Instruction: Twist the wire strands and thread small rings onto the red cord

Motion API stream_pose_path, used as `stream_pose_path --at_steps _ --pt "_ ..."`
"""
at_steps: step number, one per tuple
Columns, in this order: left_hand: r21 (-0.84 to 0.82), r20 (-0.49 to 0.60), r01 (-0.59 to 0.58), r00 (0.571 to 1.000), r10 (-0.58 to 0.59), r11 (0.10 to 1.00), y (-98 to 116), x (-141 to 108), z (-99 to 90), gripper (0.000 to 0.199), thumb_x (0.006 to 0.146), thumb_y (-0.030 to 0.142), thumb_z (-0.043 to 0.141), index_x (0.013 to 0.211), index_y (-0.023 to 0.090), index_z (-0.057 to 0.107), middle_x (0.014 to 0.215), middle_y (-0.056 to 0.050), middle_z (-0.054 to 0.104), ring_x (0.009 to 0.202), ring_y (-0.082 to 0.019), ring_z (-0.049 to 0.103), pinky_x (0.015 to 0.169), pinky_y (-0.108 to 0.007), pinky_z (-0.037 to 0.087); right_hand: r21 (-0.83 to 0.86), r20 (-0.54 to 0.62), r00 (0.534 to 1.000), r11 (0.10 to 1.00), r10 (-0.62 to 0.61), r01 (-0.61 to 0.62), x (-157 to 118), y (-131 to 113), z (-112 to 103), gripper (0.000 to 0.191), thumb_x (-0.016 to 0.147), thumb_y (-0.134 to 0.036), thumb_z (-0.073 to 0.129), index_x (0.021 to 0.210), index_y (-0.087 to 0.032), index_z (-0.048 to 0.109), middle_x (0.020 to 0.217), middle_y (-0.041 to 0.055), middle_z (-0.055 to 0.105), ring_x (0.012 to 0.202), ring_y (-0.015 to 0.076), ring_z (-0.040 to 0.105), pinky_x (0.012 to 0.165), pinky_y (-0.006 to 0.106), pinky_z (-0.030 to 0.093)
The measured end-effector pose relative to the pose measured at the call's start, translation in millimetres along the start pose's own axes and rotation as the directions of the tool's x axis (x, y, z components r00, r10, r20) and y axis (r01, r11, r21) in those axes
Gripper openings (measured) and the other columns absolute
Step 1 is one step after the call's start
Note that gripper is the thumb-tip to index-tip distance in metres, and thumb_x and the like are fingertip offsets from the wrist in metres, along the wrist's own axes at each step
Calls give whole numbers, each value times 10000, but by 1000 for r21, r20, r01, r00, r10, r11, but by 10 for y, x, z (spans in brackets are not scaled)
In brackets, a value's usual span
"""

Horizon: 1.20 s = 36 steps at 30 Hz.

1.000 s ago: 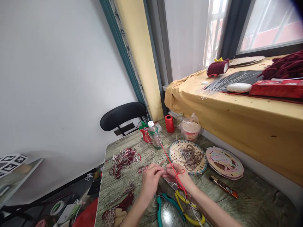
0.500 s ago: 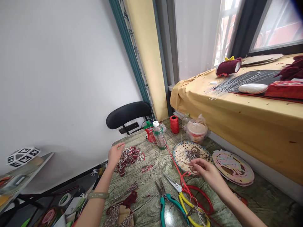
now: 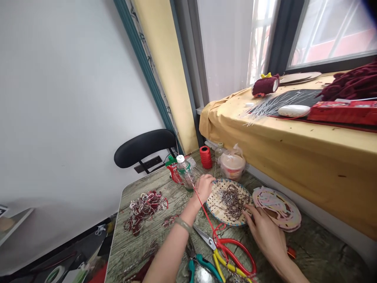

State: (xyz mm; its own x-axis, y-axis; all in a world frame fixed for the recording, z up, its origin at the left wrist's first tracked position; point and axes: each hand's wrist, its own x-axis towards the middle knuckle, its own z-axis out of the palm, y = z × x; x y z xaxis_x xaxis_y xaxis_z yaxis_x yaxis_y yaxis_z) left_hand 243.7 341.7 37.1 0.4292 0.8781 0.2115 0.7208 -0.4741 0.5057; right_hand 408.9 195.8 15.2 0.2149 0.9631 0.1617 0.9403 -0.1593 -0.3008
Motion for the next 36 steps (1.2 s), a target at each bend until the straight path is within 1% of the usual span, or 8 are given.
stream_pose_path --at_steps 8,16,20,24,27,31,33,36 --pt "-26 19 39 999 -39 999 -66 241 311 188 729 203 517 849 230 660 849 -47 634 856 -176 545 799 -293 403 101 104 991 990 82 -93 -33 26 7 274 849 -388 291 932 -268 523 920 23 553 747 179 586 510 251 380" --pt "-270 -182 128 966 -181 954 -167 244 282 281 793 278 415 890 139 640 875 -82 662 792 -159 598 729 -288 450 166 142 985 979 99 -122 -48 24 13 241 837 -360 311 845 -266 532 879 10 562 722 173 583 508 244 352" --pt "-339 -193 158 953 -233 928 -209 -79 80 279 763 308 451 832 128 653 810 -74 678 747 -167 616 701 -287 470 170 153 984 979 90 -116 -76 23 3 246 840 -361 299 840 -265 526 872 8 556 737 176 583 511 243 355" --pt "-318 -179 237 936 -304 918 -432 -751 -328 222 709 321 513 722 159 664 756 -45 684 718 -186 621 698 -306 477 180 177 980 976 92 -124 -77 27 -18 253 837 -366 298 835 -262 529 874 7 559 718 169 586 504 239 355" --pt "-243 -262 339 879 -398 909 -818 -1282 -727 275 751 322 436 859 172 640 777 -55 677 799 -217 605 784 -362 437 183 173 980 975 96 -128 -78 26 -18 258 834 -371 302 840 -264 538 872 6 569 697 166 588 490 238 351" --pt "250 -393 526 822 -412 813 -1252 -1687 -1096 311 734 266 444 1003 186 577 1061 -84 577 985 -260 512 856 -402 381 182 131 987 977 89 -112 -91 13 -9 253 822 -364 326 839 -264 559 869 12 581 705 170 589 491 238 355" --pt "419 -362 480 867 -343 771 -1248 -1690 -1119 253 740 251 440 914 188 613 1114 -84 535 1038 -279 456 880 -417 356 178 132 987 978 89 -112 -96 7 -9 259 822 -363 320 835 -267 561 861 10 582 687 169 590 487 240 354" --pt "486 -220 244 963 -152 839 -943 -1455 -953 349 761 117 350 999 232 577 1146 -51 504 1062 -227 420 872 -361 372 172 134 987 978 93 -115 -98 9 -5 265 823 -366 313 841 -270 559 856 8 582 675 169 591 485 240 355"
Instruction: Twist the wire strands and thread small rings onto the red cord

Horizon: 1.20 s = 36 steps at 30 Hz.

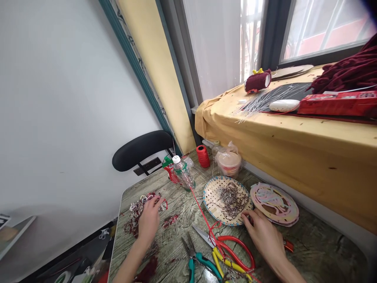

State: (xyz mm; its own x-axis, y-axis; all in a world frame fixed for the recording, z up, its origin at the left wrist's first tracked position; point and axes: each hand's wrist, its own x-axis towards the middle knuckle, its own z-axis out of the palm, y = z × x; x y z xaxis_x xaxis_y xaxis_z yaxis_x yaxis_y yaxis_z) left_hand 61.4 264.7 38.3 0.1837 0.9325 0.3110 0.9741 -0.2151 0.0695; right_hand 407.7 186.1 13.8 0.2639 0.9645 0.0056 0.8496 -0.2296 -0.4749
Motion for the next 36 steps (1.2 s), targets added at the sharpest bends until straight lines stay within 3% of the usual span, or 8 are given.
stream_pose_path --at_steps 2,5,8,12,17,24,33,36 --pt "-60 -16 -146 989 145 988 423 163 41 398 765 80 329 1061 243 540 1120 -52 513 1057 -208 407 850 -337 386 1 0 1000 1000 6 -6 3 9 7 260 818 -370 322 841 -273 562 854 8 584 675 170 592 477 238 353" --pt "-158 -3 -282 958 285 946 1068 450 176 262 798 174 377 898 242 610 929 -55 567 974 -202 430 782 -311 414 14 1 1000 1000 7 -7 11 23 18 252 815 -374 330 835 -275 561 860 7 583 682 169 591 472 235 351" --pt "-186 39 -272 958 283 944 1546 704 388 186 780 195 434 762 231 616 857 -55 544 923 -201 434 713 -291 420 25 15 1000 1000 11 -11 18 19 18 245 819 -364 326 821 -269 551 855 8 572 687 162 587 481 230 351" --pt "-161 29 -170 984 177 972 1848 883 668 173 764 214 454 666 173 590 820 -112 505 883 -257 428 646 -339 413 21 38 999 1000 17 -18 17 -9 -1 238 822 -350 318 804 -262 538 825 5 553 678 156 584 490 229 346" --pt "-168 -9 -114 993 114 979 1913 878 823 180 768 181 418 668 162 567 850 -124 489 911 -283 417 720 -411 376 -8 35 998 999 45 -44 15 -23 -17 211 807 -346 343 784 -261 535 818 2 544 655 156 581 460 224 316" --pt "-296 -42 -137 991 130 945 1900 884 834 115 763 198 455 698 179 548 836 -79 491 884 -231 420 763 -376 363 3 27 999 999 41 -41 16 -17 -6 213 809 -337 343 791 -261 541 830 2 550 665 151 584 456 219 311" --pt "-379 -116 51 988 -102 924 1223 454 553 179 825 174 312 825 176 491 813 -52 473 812 -184 458 741 -347 396 16 56 998 999 38 -39 11 -15 -3 226 819 -345 325 818 -273 539 853 -6 550 691 163 585 480 237 329" --pt "-355 -110 9 993 -51 935 1240 426 445 163 814 231 378 811 199 539 830 -48 493 862 -194 451 776 -343 385 3 53 998 1000 21 -22 -4 -39 11 229 817 -345 329 820 -277 547 842 -5 550 678 167 587 479 242 333"
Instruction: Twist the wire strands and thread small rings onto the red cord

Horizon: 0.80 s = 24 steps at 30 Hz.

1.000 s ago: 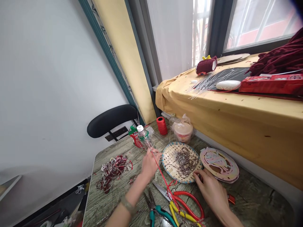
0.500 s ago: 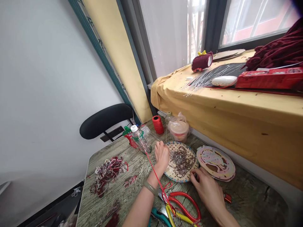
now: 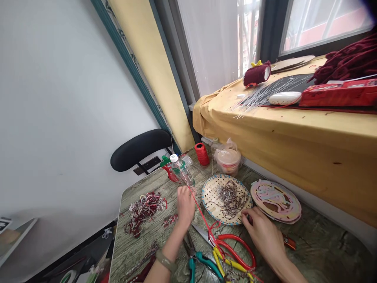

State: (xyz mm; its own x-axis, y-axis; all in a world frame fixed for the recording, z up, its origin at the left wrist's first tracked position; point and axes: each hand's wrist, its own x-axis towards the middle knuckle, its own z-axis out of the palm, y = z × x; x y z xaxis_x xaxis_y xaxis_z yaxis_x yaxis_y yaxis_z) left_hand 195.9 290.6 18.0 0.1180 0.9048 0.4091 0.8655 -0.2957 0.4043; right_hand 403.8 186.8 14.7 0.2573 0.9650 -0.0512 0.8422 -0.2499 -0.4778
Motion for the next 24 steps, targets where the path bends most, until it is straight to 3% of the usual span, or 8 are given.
stream_pose_path --at_steps 3,5,8,12,18,24 --pt "107 132 -132 984 118 985 273 114 144 183 805 272 417 755 231 589 835 -42 520 893 -191 440 735 -294 394 -3 -10 1000 1000 -11 11 -12 -1 8 229 815 -343 333 811 -279 553 829 -6 551 660 162 587 468 238 330" --pt "204 173 -124 981 89 971 468 200 311 196 793 270 432 715 211 602 800 -68 519 868 -217 442 666 -304 399 2 -24 1000 1000 -19 19 -21 7 5 229 815 -342 338 797 -272 554 811 -7 550 654 153 586 465 230 330" --pt "261 144 -59 989 21 964 638 267 516 179 775 230 445 716 166 601 797 -105 506 876 -260 428 663 -349 388 1 -27 1000 1000 -13 13 -34 13 -3 217 811 -329 352 776 -265 557 797 -14 549 646 140 589 452 217 324" --pt "273 130 -25 991 -11 962 613 242 612 179 777 160 408 790 154 587 846 -104 491 905 -255 414 726 -377 367 -14 -32 999 1000 11 -12 -32 -1 -7 209 814 -314 355 780 -264 555 811 -18 550 631 131 591 433 212 306" --pt "219 125 -27 992 0 975 488 207 666 226 792 109 348 746 156 565 823 -90 488 869 -232 422 737 -381 359 -12 -25 1000 1000 -4 4 -14 -1 13 205 827 -316 349 794 -262 544 797 -19 544 651 139 593 460 218 319" --pt "82 62 -54 997 49 995 374 280 609 173 824 194 373 775 166 537 821 -49 488 836 -175 439 752 -317 379 2 -13 1000 1000 -19 19 -32 6 -3 220 829 -313 341 781 -259 549 795 -16 546 663 145 595 478 222 324"
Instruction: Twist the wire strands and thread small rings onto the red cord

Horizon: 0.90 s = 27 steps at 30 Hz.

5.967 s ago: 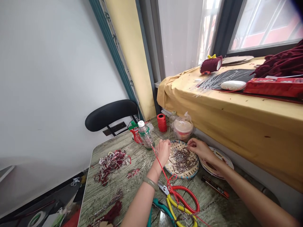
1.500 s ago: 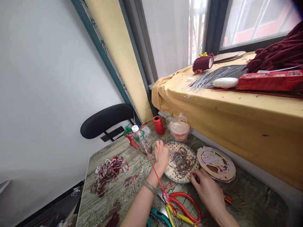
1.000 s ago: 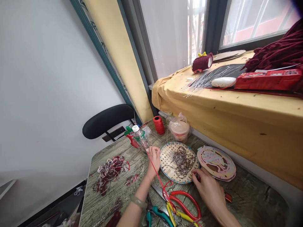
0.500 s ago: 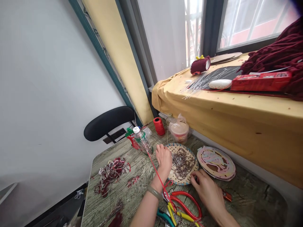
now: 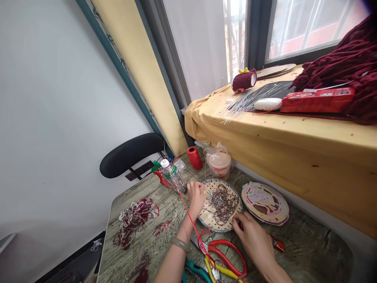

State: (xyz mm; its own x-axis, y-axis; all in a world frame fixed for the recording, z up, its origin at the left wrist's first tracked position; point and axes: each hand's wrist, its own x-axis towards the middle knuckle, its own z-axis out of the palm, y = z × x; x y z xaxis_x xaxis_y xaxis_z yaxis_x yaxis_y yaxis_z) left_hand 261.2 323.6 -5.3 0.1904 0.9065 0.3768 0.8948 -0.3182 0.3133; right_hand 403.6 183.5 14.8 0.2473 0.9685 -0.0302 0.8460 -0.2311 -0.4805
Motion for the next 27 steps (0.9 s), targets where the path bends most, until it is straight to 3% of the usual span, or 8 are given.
stream_pose_path --at_steps 4,8,12,17,22,27 --pt "-45 -63 19 998 -22 999 -39 -34 -98 181 831 184 353 831 173 534 874 -49 465 876 -169 420 794 -325 365 -7 2 1000 1000 15 -15 -12 5 -11 227 830 -314 332 796 -262 550 814 -11 551 666 151 596 473 224 315" --pt "-21 -18 -5 1000 5 1000 18 -103 -136 110 762 266 492 747 191 571 890 -49 430 915 -201 382 775 -315 367 -6 15 1000 1000 14 -14 -9 9 -1 220 833 -310 334 800 -259 546 821 -10 551 689 154 597 482 223 318" --pt "50 60 29 998 -32 998 75 -119 -72 133 732 288 514 753 164 558 915 -79 413 945 -244 358 763 -359 357 -14 10 1000 1000 13 -13 5 11 13 221 839 -329 328 805 -263 536 822 -13 547 682 158 599 472 227 310" --pt "-19 94 14 996 -12 1000 78 -110 47 92 736 168 461 758 141 547 925 -107 424 974 -256 351 818 -403 316 -30 -14 1000 999 15 -16 2 14 16 214 838 -323 328 817 -260 532 830 -12 552 679 163 600 465 230 306" --pt "-156 48 16 999 -9 988 -30 -69 82 77 740 176 469 712 164 539 906 -80 443 954 -218 389 823 -360 338 -37 -4 999 999 33 -33 6 4 -10 216 832 -326 338 803 -265 543 829 -16 558 676 154 598 448 220 295" --pt "-301 -56 82 993 -103 950 -153 63 89 140 814 210 368 783 161 495 836 -59 503 854 -164 480 774 -318 388 -38 11 998 997 60 -60 19 11 -27 225 826 -323 342 813 -266 560 844 -10 562 680 150 599 463 221 310"
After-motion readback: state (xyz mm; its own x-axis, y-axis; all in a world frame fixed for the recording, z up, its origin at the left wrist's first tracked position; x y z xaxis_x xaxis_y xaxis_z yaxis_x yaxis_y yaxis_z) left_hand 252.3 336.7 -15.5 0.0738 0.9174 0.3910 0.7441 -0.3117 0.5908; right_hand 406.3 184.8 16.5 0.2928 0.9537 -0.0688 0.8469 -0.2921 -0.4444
